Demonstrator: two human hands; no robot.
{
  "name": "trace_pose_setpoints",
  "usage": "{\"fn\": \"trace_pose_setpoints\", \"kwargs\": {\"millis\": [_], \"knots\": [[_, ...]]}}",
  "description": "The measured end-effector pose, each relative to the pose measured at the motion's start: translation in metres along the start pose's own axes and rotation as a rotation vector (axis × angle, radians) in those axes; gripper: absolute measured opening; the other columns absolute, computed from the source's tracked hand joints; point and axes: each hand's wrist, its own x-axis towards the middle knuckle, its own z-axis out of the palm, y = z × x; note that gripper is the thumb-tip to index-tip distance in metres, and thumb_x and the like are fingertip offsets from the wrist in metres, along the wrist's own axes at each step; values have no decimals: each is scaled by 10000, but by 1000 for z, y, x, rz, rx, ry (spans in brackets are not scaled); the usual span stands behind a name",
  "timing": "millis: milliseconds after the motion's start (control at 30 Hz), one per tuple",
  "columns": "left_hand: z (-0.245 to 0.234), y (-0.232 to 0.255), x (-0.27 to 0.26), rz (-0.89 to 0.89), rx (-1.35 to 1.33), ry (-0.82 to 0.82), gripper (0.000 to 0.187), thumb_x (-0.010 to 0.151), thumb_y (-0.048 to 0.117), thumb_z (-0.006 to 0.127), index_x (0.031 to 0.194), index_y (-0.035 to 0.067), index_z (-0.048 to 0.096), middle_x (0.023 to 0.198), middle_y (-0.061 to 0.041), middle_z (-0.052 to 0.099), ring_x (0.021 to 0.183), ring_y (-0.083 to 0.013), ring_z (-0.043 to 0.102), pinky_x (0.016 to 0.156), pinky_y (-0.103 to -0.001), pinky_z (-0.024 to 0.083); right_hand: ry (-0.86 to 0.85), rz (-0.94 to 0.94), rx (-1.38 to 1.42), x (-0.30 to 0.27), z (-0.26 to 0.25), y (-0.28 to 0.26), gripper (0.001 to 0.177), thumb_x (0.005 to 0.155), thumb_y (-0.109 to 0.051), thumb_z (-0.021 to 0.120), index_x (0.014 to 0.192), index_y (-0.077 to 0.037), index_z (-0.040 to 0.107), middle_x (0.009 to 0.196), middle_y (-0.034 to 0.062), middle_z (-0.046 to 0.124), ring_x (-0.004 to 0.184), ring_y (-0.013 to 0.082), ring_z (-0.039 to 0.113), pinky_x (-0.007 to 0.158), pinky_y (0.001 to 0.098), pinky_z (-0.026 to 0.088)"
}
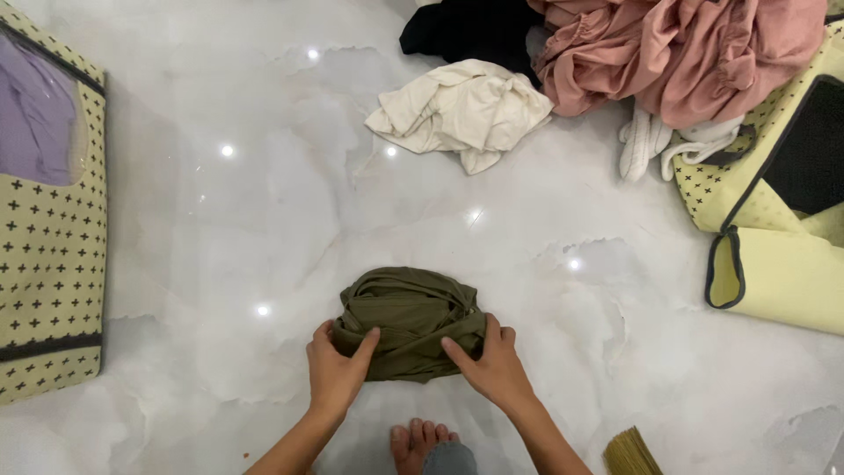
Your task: The person folds various items of clothing, including a brown vest, a white sweater, an olive green top, and a black garment, by hand on the floor and places them into a storage bin.
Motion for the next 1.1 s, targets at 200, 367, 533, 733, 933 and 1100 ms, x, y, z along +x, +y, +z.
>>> {"fn": "trace_pose_setpoints", "kwargs": {"millis": [200, 367, 533, 733, 933, 1100], "knots": [[-3, 35, -1, -97, -68, -60, 515, 801, 479, 711, 1140, 92, 748, 1077, -45, 768, 984, -212, 705, 805, -327, 565, 245, -130, -28, 43, 22, 4, 1001, 876, -632, 552, 1639, -136, 136, 1537, 162, 333, 1448, 370, 306, 1148, 513, 377], [-28, 43, -10, -130, -248, -373, 638, 866, 360, 659, 1468, 160, 599, 1428, -46, 668, 1276, -217, 632, 1076, -321, 516, 22, -130, 345, 43, 0, -2, 336, 751, -179, 777, 1052, -28, 770, 1000, 96, 782, 913, 219, 723, 749, 333, 593], [-67, 47, -23, -85, -305, -501, 563, 921, 356, 591, 1459, 197, 538, 1405, -44, 674, 1256, -228, 643, 989, -413, 556, -105, -140, 665, 29, -7, -13, 366, 795, -23, 720, 1159, -2, 704, 1057, 157, 714, 954, 294, 659, 775, 389, 549], [-143, 80, -89, -52, -270, -462, 442, 935, 381, 573, 1335, 194, 555, 1265, -39, 707, 1129, -218, 672, 872, -405, 550, -303, -200, 817, 2, 0, -60, 635, 757, -11, 694, 1385, -5, 595, 1247, 243, 667, 1107, 398, 638, 915, 487, 550], [-237, 100, -159, -8, -387, -257, 271, 974, 330, 592, 1165, 142, 555, 1102, -99, 734, 980, -225, 668, 753, -397, 519, -513, -517, 683, -25, 1, -153, 633, 741, -3, 716, 1356, 38, 576, 1173, 262, 688, 1018, 406, 675, 846, 501, 581], [-318, 105, -193, 15, -533, -54, 614, 873, 341, 596, 1479, 265, 530, 1295, -17, 752, 1110, -195, 689, 821, -397, 521, -638, -726, 545, -87, 19, -271, 613, 725, -5, 740, 1312, 60, 573, 1146, 272, 706, 992, 392, 703, 831, 492, 610]]}}
